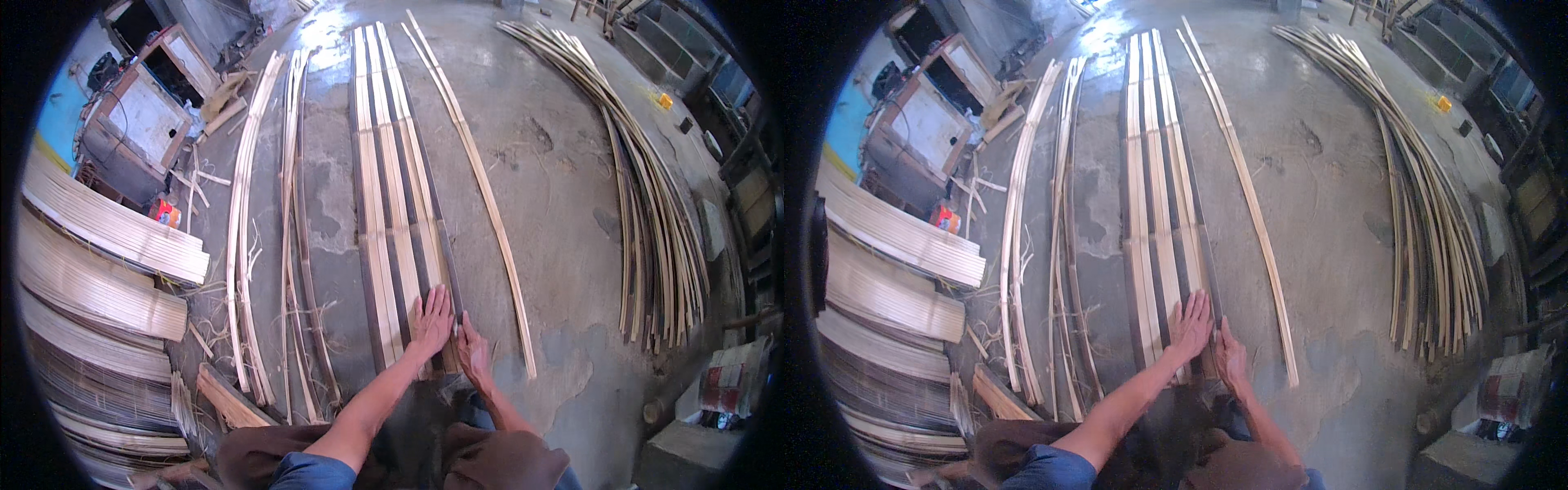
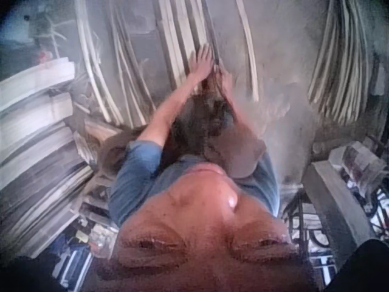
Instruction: The person sits on the floor and repeatedly picks up thin wooden strips, inspects them, and places them into a growing stack. The person handles the strips one at a time, aligning them carefully.
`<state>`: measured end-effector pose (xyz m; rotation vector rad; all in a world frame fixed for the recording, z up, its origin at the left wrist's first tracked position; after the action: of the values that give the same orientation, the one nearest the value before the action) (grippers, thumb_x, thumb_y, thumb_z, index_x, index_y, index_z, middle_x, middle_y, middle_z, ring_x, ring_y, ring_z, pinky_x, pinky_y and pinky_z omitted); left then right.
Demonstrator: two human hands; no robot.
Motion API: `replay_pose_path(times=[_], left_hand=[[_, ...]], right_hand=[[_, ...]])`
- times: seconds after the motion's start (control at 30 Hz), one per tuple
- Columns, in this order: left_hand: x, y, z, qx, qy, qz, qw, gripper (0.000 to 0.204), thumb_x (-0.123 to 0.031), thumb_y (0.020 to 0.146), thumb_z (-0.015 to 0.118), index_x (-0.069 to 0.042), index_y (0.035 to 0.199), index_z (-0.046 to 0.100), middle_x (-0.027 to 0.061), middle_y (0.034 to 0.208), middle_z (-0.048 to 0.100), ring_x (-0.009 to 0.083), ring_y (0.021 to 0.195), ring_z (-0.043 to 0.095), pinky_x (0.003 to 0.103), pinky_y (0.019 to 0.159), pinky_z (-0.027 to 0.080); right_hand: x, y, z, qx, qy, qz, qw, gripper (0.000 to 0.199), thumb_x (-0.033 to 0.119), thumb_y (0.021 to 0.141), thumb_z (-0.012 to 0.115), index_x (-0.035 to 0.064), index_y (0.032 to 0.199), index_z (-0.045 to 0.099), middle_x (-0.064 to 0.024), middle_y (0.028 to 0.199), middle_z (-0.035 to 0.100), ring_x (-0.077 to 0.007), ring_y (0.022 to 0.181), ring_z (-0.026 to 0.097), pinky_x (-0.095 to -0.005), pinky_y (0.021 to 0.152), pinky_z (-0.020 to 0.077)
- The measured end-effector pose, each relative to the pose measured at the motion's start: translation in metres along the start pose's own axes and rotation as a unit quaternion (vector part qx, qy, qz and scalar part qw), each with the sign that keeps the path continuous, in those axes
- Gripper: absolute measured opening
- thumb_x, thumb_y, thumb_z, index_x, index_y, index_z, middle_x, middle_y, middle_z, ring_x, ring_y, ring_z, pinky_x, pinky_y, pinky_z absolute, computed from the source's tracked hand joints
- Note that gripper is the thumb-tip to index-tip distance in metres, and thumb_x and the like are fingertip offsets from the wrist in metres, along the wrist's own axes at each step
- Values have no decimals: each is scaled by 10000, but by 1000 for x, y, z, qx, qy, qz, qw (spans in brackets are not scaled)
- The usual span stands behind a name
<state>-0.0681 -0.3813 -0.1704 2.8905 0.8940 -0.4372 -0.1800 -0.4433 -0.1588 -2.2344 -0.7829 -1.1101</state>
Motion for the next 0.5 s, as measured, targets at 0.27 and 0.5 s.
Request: replay_pose_path(times=[0.27,0.5], left_hand=[[4,4,4,-11,-42,4,999,663,-292,955,500,-40,1516,253,125,1595,211,288,1482,164,544,1187,108],[4,4,3,13,-60,3,998,673,-264,949,517,-43,1521,239,119,1605,186,290,1490,146,546,1187,109]], right_hand=[[-3,17,5,3,-148,-70,987,434,297,970,548,137,1373,537,-281,819,625,-440,763,639,-519,680,499],[-6,29,6,41,-215,-35,975,415,336,968,547,207,1362,550,-263,815,635,-457,768,636,-547,675,492]])
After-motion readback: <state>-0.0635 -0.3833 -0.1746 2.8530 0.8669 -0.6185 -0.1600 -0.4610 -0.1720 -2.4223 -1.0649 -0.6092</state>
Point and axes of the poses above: each hand's wrist, its own y-axis towards the middle knuckle, its own z-axis out of the palm, x = y × z, the point moved 9 cm from there along y, towards the middle knuckle
